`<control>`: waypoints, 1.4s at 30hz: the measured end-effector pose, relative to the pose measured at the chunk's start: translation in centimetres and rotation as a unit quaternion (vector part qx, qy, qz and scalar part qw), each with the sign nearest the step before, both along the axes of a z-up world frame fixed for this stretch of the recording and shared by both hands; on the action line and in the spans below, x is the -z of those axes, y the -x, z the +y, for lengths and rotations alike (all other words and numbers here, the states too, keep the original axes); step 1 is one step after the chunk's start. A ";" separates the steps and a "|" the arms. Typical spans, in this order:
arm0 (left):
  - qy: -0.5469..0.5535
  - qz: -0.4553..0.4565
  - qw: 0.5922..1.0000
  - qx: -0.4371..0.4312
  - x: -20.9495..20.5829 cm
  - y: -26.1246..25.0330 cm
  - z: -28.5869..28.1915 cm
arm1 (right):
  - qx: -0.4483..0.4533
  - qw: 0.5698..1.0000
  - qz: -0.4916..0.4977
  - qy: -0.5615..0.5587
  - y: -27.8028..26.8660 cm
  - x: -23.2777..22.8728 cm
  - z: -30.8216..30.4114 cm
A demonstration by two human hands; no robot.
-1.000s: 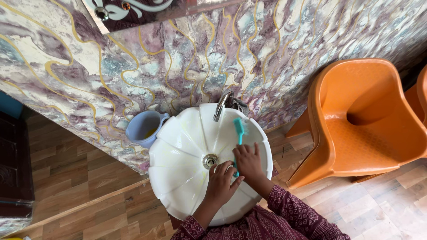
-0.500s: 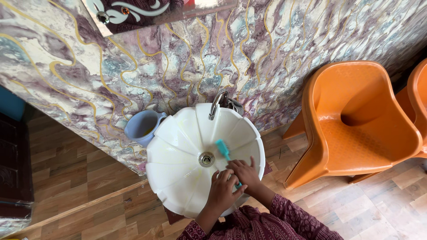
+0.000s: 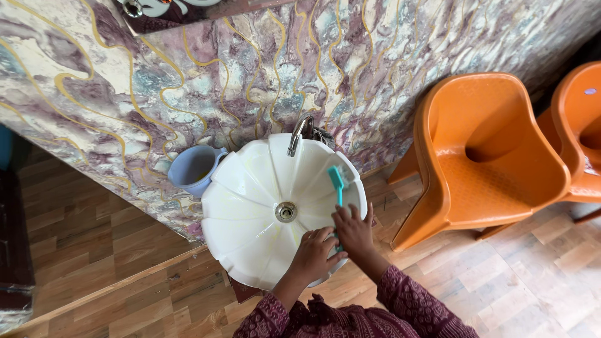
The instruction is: The person scrubs the inside of a white, flower-shaped sink using a blue scrub brush. They then use a cloth to wipe the sink's faucet and surrounding area.
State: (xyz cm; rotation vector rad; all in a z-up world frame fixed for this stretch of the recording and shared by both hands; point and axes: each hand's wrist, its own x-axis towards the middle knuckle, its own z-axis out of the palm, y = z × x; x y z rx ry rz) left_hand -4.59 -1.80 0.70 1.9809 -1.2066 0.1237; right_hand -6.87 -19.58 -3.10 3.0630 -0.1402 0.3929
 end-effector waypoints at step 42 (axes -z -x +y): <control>0.000 -0.106 0.944 0.311 3.6 -13.4 7.2 | 0.119 0.950 0.044 -0.286 -3.1 -1.9 11.4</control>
